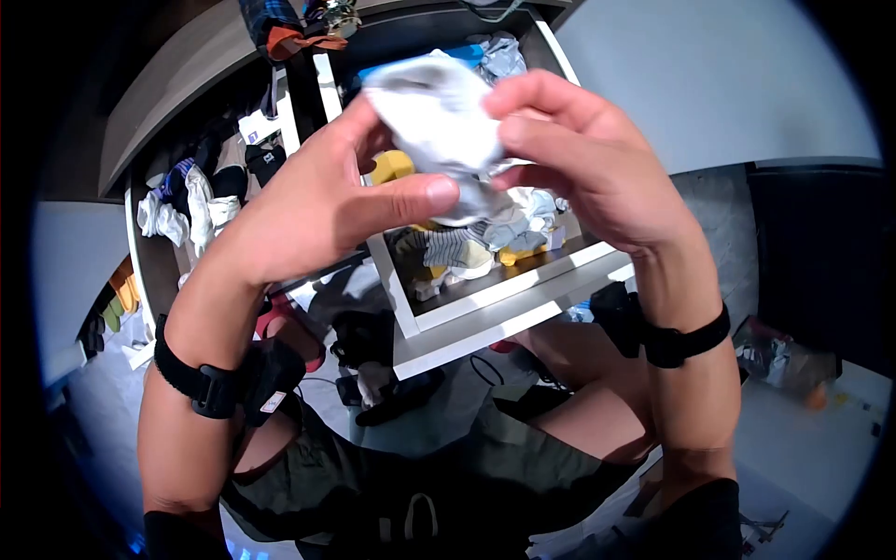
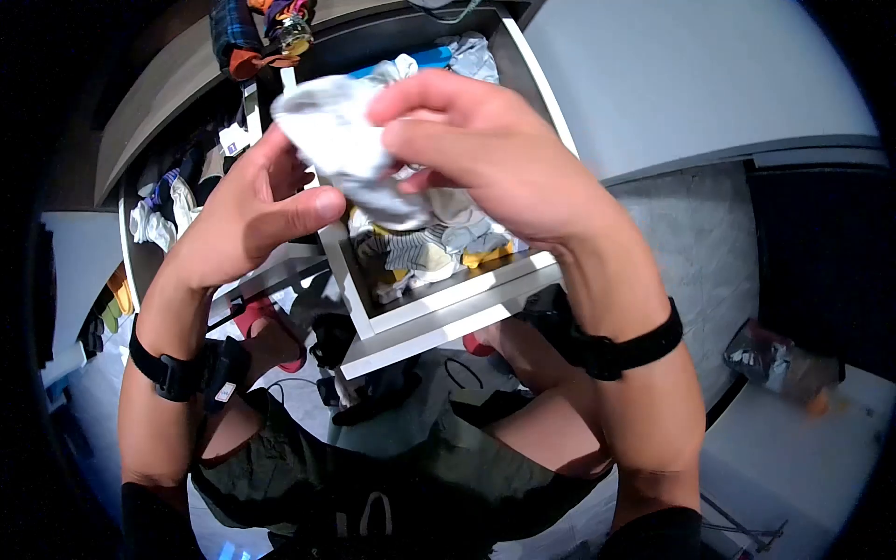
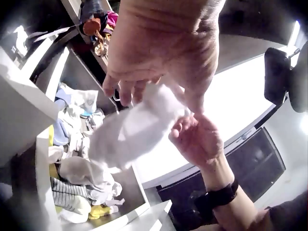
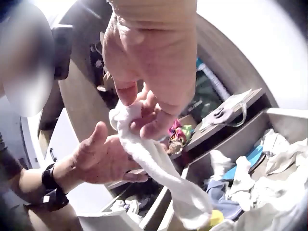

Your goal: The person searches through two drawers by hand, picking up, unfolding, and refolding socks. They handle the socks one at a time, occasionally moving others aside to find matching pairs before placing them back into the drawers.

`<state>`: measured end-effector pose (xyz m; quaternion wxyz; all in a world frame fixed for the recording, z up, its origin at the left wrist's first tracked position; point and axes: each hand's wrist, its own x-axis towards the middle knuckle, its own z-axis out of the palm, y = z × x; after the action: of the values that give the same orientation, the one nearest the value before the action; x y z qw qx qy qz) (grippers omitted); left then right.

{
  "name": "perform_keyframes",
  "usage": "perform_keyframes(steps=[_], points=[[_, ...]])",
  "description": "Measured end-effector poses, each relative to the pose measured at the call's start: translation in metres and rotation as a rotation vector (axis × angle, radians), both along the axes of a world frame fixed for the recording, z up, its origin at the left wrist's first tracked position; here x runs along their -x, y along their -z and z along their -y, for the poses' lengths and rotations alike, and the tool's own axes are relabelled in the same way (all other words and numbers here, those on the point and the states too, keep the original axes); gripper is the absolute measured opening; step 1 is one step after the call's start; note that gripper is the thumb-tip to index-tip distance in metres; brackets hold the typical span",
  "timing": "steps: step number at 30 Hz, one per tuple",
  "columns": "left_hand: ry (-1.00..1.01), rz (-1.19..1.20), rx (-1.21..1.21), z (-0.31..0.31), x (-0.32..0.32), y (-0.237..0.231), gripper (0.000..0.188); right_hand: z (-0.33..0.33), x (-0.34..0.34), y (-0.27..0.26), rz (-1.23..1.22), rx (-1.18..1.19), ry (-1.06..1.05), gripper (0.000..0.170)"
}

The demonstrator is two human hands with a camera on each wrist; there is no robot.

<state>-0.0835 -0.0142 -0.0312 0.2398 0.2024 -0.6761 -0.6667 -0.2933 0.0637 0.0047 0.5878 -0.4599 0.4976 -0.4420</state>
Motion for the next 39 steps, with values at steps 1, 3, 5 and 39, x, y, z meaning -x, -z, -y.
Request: perform_keyframes(steps=[1, 3, 5, 39], points=[[-0.005, 0.122, -0.061, 0.003, -0.001, -0.003, 0.055, 0.002, -0.009, 0.0, 0.067, 0.005, -0.001, 0.023], [-0.132, 0.307, 0.065, 0.011, -0.003, -0.007, 0.026, 0.008, -0.003, 0.013, -0.127, 0.041, -0.048, 0.025], [-0.25, 0.265, 0.008, 0.028, -0.012, -0.002, 0.03, 0.014, 0.012, 0.032, -0.363, -0.071, -0.115, 0.028], [-0.458, 0.107, -0.078, 0.039, -0.031, -0.018, 0.04, 0.056, 0.07, 0.072, -1.423, -0.551, -0.744, 0.026]])
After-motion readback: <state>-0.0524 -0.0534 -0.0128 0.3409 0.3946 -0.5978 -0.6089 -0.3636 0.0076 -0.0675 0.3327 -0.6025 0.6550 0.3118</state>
